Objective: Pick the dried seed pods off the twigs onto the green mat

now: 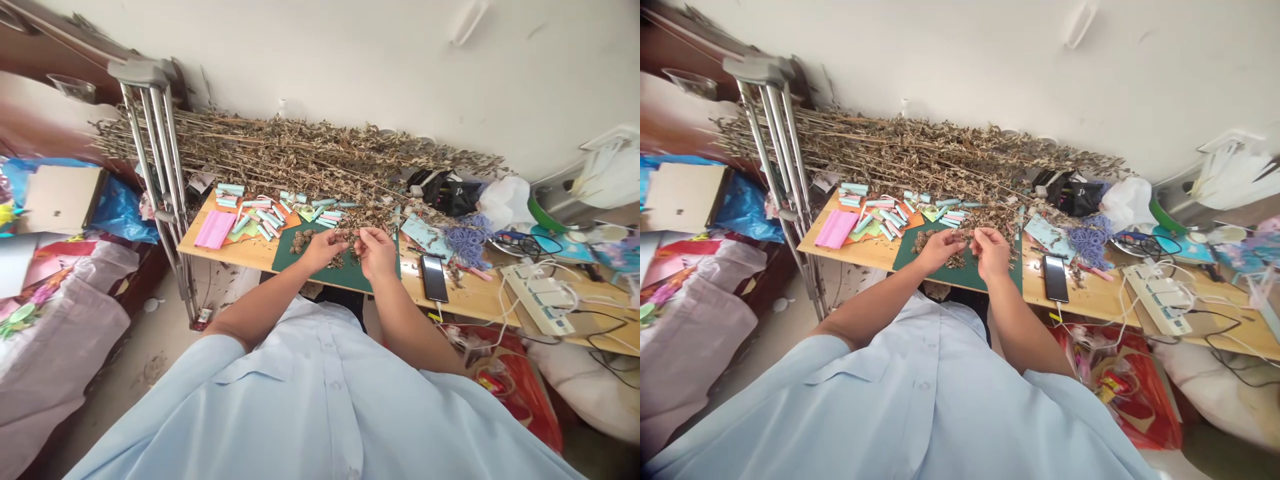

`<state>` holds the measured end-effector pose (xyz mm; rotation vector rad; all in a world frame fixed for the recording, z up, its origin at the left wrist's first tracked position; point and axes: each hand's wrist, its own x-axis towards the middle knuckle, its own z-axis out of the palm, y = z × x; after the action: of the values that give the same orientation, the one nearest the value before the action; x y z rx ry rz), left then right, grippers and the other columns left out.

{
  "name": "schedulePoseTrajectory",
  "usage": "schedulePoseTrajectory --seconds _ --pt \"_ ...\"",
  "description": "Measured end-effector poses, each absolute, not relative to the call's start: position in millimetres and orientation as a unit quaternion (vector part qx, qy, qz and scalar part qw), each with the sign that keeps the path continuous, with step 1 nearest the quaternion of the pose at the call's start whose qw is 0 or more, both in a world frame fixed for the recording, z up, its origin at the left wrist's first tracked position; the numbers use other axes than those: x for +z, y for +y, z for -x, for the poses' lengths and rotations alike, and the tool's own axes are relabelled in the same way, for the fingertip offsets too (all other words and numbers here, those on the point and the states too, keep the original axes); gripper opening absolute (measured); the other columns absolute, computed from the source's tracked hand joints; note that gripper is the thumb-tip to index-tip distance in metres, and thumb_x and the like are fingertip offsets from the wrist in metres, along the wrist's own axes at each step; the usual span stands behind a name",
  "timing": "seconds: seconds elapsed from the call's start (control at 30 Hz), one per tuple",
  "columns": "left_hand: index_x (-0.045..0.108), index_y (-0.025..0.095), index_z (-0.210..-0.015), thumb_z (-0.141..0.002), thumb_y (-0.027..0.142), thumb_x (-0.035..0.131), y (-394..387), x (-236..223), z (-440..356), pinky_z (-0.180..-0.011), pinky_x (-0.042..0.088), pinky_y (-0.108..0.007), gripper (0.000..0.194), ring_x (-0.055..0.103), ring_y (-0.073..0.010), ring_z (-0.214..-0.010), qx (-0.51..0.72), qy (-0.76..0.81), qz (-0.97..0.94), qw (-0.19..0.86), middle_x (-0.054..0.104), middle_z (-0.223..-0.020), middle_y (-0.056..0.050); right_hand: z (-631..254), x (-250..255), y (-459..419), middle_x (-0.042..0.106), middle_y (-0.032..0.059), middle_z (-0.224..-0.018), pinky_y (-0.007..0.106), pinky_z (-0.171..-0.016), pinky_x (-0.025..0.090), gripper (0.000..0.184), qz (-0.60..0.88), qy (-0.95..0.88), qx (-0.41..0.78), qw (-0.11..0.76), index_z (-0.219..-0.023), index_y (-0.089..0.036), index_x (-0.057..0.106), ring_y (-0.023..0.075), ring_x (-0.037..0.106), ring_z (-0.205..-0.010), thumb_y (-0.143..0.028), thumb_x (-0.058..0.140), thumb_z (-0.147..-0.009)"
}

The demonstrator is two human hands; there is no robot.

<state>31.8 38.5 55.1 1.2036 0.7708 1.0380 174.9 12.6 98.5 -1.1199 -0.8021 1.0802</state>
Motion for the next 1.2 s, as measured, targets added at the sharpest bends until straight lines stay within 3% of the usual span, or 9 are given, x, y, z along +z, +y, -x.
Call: schedulePoseTrajectory --seconds 0.1,0.2,0.43,0.53,0.63,0.73,0.93,1.2 --pt "0.069 0.01 -0.097 -0.08 0.035 0.076 33 55 -28 -0.062 0.049 -0.025 0.031 0.061 -0.011 -0.062 0.422 0.363 -0.504 0.661 0.069 -0.077 -0.004 -175 97 11 0.072 0.0009 -0.08 0.021 -0.043 0.04 0.025 0.488 -0.343 0.483 0.641 -0.081 -0.021 0.067 0.0088 0.056 -0.052 -0.038 0.082 -0.069" --pt "0.068 0.012 -0.093 -0.08 0.035 0.076 31 55 -24 -0.052 0.041 -0.021 0.028 0.056 -0.0088 -0.054 0.418 0.395 -0.446 0.686 0.066 -0.07 -0.002 -180 97 11 0.072 0.0009 -0.079 0.021 -0.043 0.039 0.024 0.48 -0.328 0.478 0.659 -0.079 -0.021 0.068 0.0081 0.055 -0.051 -0.036 0.083 -0.069" --pt "0.066 0.014 -0.104 -0.068 0.034 0.087 26 71 -19 -0.055 0.042 -0.022 0.046 0.062 -0.0111 -0.064 0.437 0.268 -0.33 0.793 0.069 -0.085 -0.004 -179 91 4 0.072 0.0008 -0.083 0.022 -0.044 0.04 0.024 0.471 -0.348 0.501 0.636 -0.082 -0.023 0.068 0.0089 0.056 -0.054 -0.038 0.082 -0.071" --pt "0.067 0.015 -0.111 -0.066 0.034 0.089 21 79 -24 -0.055 0.041 -0.022 0.055 0.06 -0.0104 -0.063 0.442 0.255 -0.326 0.796 0.067 -0.081 -0.003 -173 85 0 0.069 -0.0017 -0.074 0.022 -0.044 0.04 0.024 0.476 -0.351 0.508 0.626 -0.082 -0.023 0.069 0.0089 0.053 -0.051 -0.038 0.082 -0.07" --pt "0.069 0.013 -0.106 -0.066 0.036 0.089 20 79 -28 -0.054 0.04 -0.022 0.05 0.056 -0.0086 -0.058 0.456 0.286 -0.324 0.778 0.064 -0.074 -0.001 -168 80 -3 0.059 -0.0052 -0.057 0.022 -0.044 0.037 0.022 0.478 -0.356 0.507 0.623 -0.081 -0.022 0.07 0.0087 0.048 -0.047 -0.037 0.083 -0.069" --pt "0.069 0.012 -0.095 -0.064 0.036 0.09 20 76 -30 -0.052 0.04 -0.021 0.045 0.055 -0.0077 -0.057 0.456 0.305 -0.327 0.77 0.063 -0.072 0.0 -167 77 -4 0.055 -0.006 -0.054 0.022 -0.044 0.036 0.023 0.487 -0.365 0.5 0.617 -0.082 -0.022 0.07 0.0091 0.047 -0.047 -0.038 0.082 -0.07" --pt "0.066 0.012 -0.086 -0.065 0.036 0.089 19 74 -31 -0.045 0.032 -0.02 0.04 0.051 -0.0068 -0.052 0.446 0.308 -0.328 0.774 0.061 -0.067 0.0 -167 73 -6 0.055 -0.0061 -0.056 0.022 -0.046 0.038 0.025 0.5 -0.384 0.494 0.599 -0.082 -0.023 0.064 0.0101 0.049 -0.049 -0.042 0.079 -0.074" --pt "0.066 0.012 -0.086 -0.065 0.039 0.088 19 67 -28 -0.044 0.031 -0.019 0.041 0.048 -0.0064 -0.05 0.432 0.348 -0.366 0.747 0.058 -0.064 0.0 -177 71 -4 0.067 -0.0007 -0.079 0.021 -0.043 0.039 0.026 0.509 -0.366 0.474 0.619 -0.083 -0.023 0.064 0.0085 0.052 -0.053 -0.044 0.077 -0.076"
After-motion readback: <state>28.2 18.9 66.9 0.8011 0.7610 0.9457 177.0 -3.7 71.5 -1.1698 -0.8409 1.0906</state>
